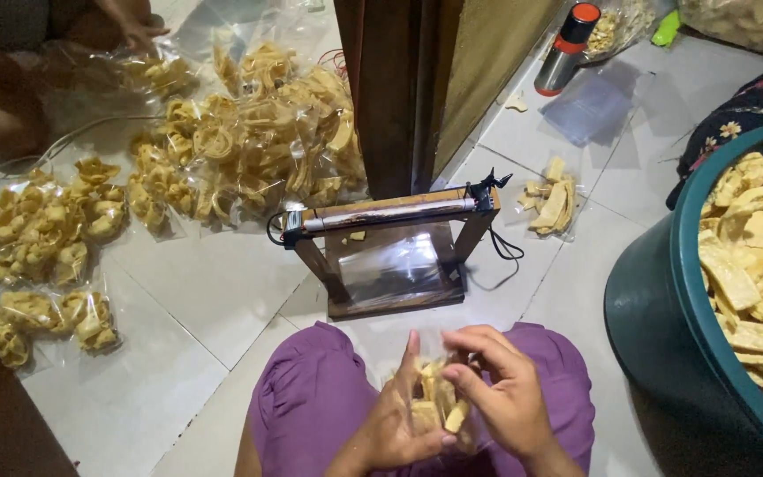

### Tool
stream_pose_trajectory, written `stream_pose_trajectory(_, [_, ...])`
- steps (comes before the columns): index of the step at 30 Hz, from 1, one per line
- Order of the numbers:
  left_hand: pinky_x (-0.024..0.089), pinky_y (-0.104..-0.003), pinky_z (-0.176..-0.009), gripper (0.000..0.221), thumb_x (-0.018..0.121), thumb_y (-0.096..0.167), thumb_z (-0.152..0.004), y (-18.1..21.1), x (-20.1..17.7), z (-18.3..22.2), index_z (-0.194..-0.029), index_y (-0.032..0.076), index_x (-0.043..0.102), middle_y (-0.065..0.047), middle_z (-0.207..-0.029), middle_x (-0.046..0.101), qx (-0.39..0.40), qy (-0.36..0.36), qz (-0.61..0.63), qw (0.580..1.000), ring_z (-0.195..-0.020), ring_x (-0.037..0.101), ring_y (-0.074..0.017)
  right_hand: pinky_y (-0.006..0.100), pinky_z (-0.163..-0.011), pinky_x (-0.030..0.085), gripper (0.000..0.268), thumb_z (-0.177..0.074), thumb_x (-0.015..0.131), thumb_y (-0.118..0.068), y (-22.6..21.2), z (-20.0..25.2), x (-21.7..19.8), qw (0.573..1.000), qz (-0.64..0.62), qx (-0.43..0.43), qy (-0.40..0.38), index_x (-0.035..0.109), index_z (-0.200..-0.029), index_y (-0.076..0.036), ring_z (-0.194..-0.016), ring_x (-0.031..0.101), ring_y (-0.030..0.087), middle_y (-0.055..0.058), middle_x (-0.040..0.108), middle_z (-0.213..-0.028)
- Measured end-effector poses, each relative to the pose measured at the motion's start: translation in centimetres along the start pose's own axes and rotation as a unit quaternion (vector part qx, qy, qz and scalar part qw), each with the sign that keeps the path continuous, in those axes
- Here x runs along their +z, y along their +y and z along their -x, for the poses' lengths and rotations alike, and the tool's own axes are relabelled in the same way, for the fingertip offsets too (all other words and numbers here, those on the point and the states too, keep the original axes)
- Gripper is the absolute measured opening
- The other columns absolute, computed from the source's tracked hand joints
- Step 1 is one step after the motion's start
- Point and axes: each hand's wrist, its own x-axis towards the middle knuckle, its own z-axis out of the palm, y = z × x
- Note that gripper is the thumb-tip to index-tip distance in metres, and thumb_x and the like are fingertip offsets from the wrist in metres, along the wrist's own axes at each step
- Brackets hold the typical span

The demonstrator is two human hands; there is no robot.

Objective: Packaging fried snacks into small plastic bags and sealing them using a manual heat sealer.

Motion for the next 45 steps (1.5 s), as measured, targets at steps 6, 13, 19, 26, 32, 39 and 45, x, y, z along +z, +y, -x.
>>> stream_pose_trajectory(6, [0.058, -0.045, -0.101, 0.101, 0.054, 0.078, -0.1, -0.5, 1.6, -0.6, -0.161, 0.009, 0.012, -0.025, -0.142, 0.062, 0.008, 0.154, 0.064, 0.986, -0.122, 0.069, -0.033, 0.027, -0.079, 0.061, 0.06, -0.093, 0.065, -0.029, -1.0, 0.3, 1.0, 0.992, 0.046, -0.118, 0.01, 0.052, -0.142, 0.001, -0.103, 0.072, 0.019, 0.016, 0.065, -0.137])
stream_pose_trajectory(13, [0.059, -0.039, -0.099, 0.106, 0.085, 0.048, -0.08, 1.6, -0.9, -1.4, -0.155, -0.002, 0.029, -0.023, -0.134, 0.062, -0.073, 0.137, 0.122, 0.98, -0.109, 0.069, -0.0274, 0.025, -0.071, 0.063, 0.049, -0.08, 0.069, 0.004, -1.3, -0.8, -1.9, 0.988, 0.075, -0.135, 0.008, 0.065, -0.129, -0.005, -0.077, 0.07, 0.014, 0.008, 0.075, -0.094])
stream_pose_trajectory(19, [0.055, -0.034, -0.085, 0.104, 0.088, 0.042, -0.062, 4.6, -4.2, -2.8, -0.15, 0.004, 0.048, -0.016, -0.128, 0.072, -0.066, -0.054, -0.088, 0.992, -0.098, 0.07, -0.0227, 0.047, -0.103, 0.042, 0.025, -0.061, 0.082, -0.015, -7.2, -4.3, -4.9, 0.85, 0.407, -0.189, -0.275, 0.081, -0.086, -0.019, -0.14, 0.044, 0.036, 0.017, 0.042, -0.157])
stream_pose_trajectory(26, [0.054, -0.031, -0.065, 0.098, 0.088, 0.039, -0.063, 5.2, -6.5, -3.2, -0.149, 0.011, 0.051, -0.015, -0.112, 0.078, -0.087, -0.103, -0.175, 0.975, -0.076, 0.07, -0.0211, 0.039, -0.088, 0.056, 0.012, -0.07, 0.084, -0.028, -7.1, -4.8, -7.4, 0.843, 0.44, -0.123, -0.285, 0.079, -0.072, -0.017, -0.113, 0.067, 0.02, 0.005, 0.06, -0.145])
stream_pose_trajectory(32, [0.059, -0.028, -0.059, 0.113, 0.089, 0.045, -0.066, 1.0, -4.7, -1.5, -0.159, 0.021, 0.029, -0.016, -0.119, 0.079, -0.034, 0.033, -0.079, 0.996, -0.074, 0.071, -0.0166, 0.023, -0.058, 0.055, 0.031, -0.073, 0.08, -0.014, -2.8, -3.0, -5.8, 0.967, 0.219, -0.047, -0.119, 0.083, -0.104, -0.012, -0.072, 0.069, 0.011, 0.005, 0.077, -0.124])
stream_pose_trajectory(39, [0.06, -0.049, -0.1, 0.06, 0.035, 0.071, -0.113, 0.9, -0.4, -1.7, -0.155, 0.028, 0.041, -0.031, -0.153, 0.046, 0.094, 0.135, 0.011, 0.986, -0.125, 0.066, -0.0385, 0.023, -0.057, 0.04, 0.014, -0.081, 0.075, 0.005, -1.0, -0.4, 0.2, 0.997, -0.028, -0.074, 0.016, 0.078, -0.093, 0.0, -0.066, 0.052, 0.011, 0.006, 0.071, -0.083])
stream_pose_trajectory(45, [0.054, -0.044, -0.108, 0.025, 0.079, 0.001, -0.085, 1.4, 0.4, -2.0, -0.109, 0.008, 0.077, -0.013, -0.12, 0.075, 0.139, 0.297, 0.089, 0.94, -0.122, 0.066, -0.0319, 0.026, -0.074, 0.053, 0.01, -0.077, 0.079, -0.009, -2.0, -0.3, 0.7, 0.972, 0.096, -0.211, 0.033, 0.078, -0.088, -0.009, -0.088, 0.063, 0.015, 0.004, 0.074, -0.099])
